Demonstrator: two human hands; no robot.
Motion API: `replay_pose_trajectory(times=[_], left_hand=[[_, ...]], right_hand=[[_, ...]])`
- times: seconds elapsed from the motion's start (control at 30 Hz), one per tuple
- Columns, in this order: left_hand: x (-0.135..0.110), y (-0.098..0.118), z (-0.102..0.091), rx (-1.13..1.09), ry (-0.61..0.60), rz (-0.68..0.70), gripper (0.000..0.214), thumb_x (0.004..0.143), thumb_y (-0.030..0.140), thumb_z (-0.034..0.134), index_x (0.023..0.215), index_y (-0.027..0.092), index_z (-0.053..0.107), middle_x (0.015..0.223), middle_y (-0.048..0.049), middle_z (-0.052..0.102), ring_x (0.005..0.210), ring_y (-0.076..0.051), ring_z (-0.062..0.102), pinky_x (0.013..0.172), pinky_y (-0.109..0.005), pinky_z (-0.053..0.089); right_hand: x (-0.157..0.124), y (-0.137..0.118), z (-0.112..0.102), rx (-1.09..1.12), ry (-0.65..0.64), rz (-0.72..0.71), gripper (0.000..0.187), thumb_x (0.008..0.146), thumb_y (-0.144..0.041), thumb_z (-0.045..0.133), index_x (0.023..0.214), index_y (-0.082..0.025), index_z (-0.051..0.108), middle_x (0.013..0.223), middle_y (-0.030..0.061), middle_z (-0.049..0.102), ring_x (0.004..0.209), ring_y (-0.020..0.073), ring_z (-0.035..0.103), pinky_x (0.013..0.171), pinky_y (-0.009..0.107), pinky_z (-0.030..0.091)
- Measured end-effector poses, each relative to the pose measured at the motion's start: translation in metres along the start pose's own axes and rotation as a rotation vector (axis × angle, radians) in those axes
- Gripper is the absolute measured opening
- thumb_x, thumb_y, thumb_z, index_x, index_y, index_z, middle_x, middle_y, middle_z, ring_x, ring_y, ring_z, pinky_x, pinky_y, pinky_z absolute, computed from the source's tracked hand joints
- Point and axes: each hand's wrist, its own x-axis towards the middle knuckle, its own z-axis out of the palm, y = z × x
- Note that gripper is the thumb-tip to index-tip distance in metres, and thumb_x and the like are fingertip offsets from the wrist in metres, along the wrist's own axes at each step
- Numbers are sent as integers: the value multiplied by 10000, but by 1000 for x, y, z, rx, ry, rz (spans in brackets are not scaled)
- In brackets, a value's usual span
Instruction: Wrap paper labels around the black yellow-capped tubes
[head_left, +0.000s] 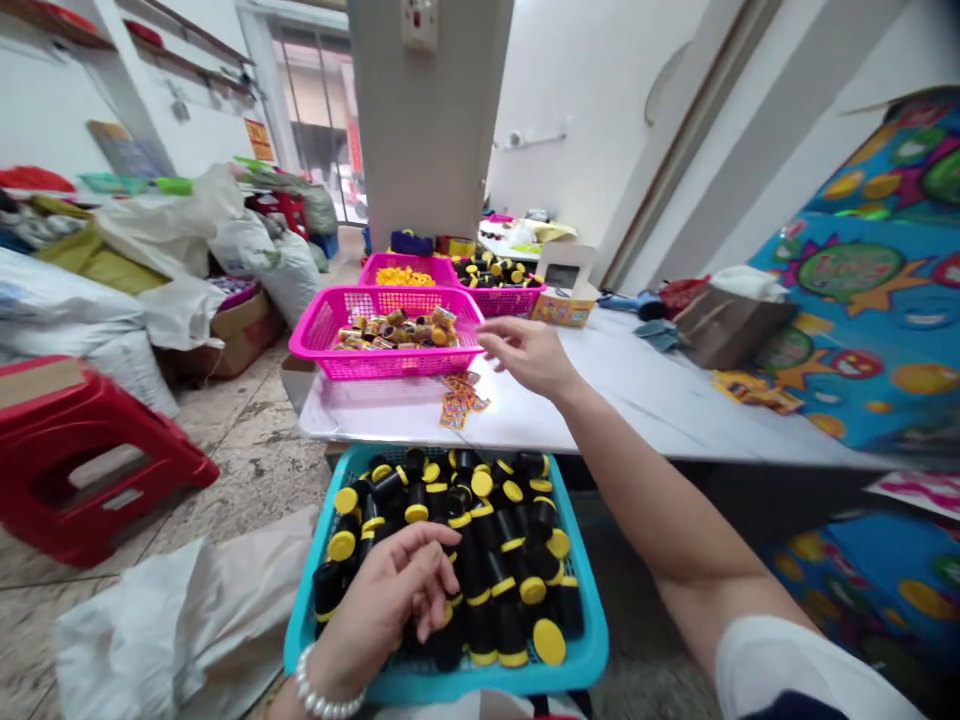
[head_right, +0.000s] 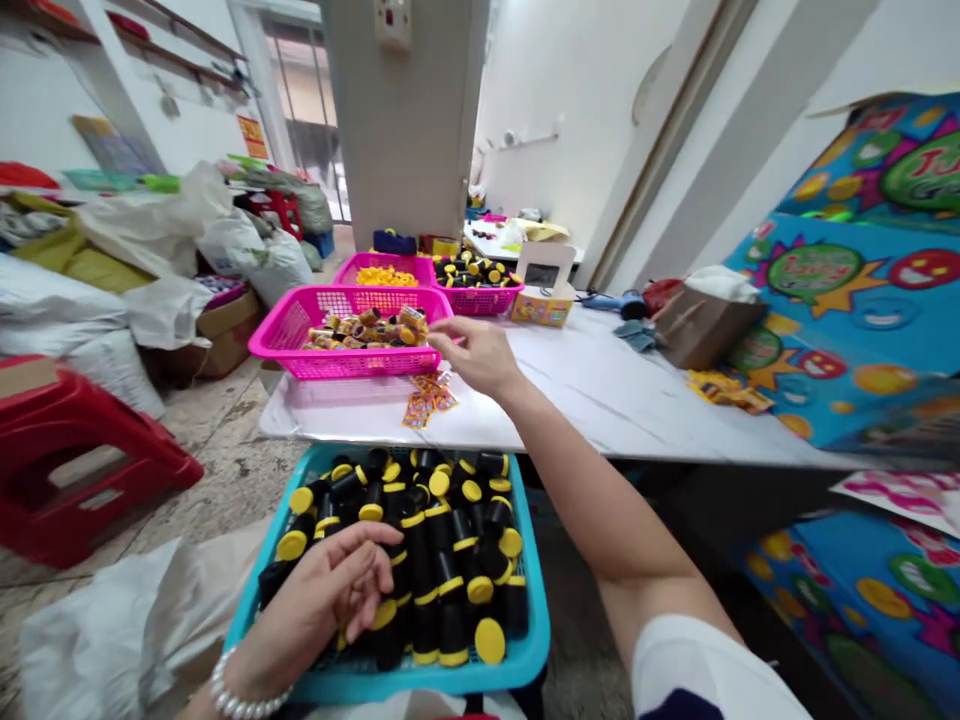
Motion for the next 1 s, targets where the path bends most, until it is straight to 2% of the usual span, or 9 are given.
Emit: replay_pose_trajectory(times=[0.1,0.17,0.3,0.4,0.5,0.63,0.77,0.87,1.0], left_hand=[[-7,1,-5,87,66,19,343,838,451,626,999,148,620,714,-20,616,474,-73,540,389,-154,376],[-8,4,-5,152,95,52,349,838,463,620,1000,154,623,713,-21,620,480,-79,536,402,-167,384],[1,14,1,321,127,142,351,835,469,613,988,154,634,722,-28,633,511,-94,546,435,-187,399],[14,24,4,517,174,243,320,845,445,603,992,164,648,765,-37,662,580,-116,585,484,-200,434],[22,36,1,732,272,366,277,845,413,611,983,179,668,845,-46,692,698,-147,639,621,-233,501],[18,50,-12,874,433,468,258,836,398,622,981,193,682,853,-41,705,728,-164,651,660,-244,502],[20,63,-23,876,440,454,271,852,408,593,969,181,683,814,-39,709,673,-161,641,597,-238,482],[44,78,-22,1043,390,567,250,863,387,579,897,175,708,783,-41,709,673,-160,624,632,-246,465],[106,96,-13,1286,405,715,246,867,341,572,866,153,731,821,-67,714,714,-160,617,710,-261,465]], right_hand=[[-73,10,-10,-281,-36,94,350,867,-416,569,652,-175,704,604,23,671,591,150,599,592,265,392],[-125,17,-15,-424,-8,222,389,873,-414,553,585,-184,678,564,30,656,550,152,581,556,271,358],[-189,32,-4,-548,46,363,316,875,-432,543,883,-199,756,676,40,687,596,175,613,546,269,375],[-197,35,14,-548,59,344,357,849,-456,586,1071,-207,715,722,33,661,614,173,608,549,266,399],[-188,32,23,-513,15,299,278,809,-445,639,930,-208,722,787,43,655,670,183,611,596,278,435],[-181,27,18,-325,3,289,235,776,-427,673,844,-202,678,865,52,658,750,201,631,657,297,476],[-181,12,8,-82,-30,280,194,803,-376,659,904,-212,636,823,29,673,715,190,637,669,307,503],[-179,-10,5,43,-59,133,180,827,-293,636,993,-223,634,929,54,655,848,207,639,764,329,519],[-179,-31,9,78,-103,17,176,844,-212,592,1008,-237,649,966,74,586,898,210,616,766,328,536]])
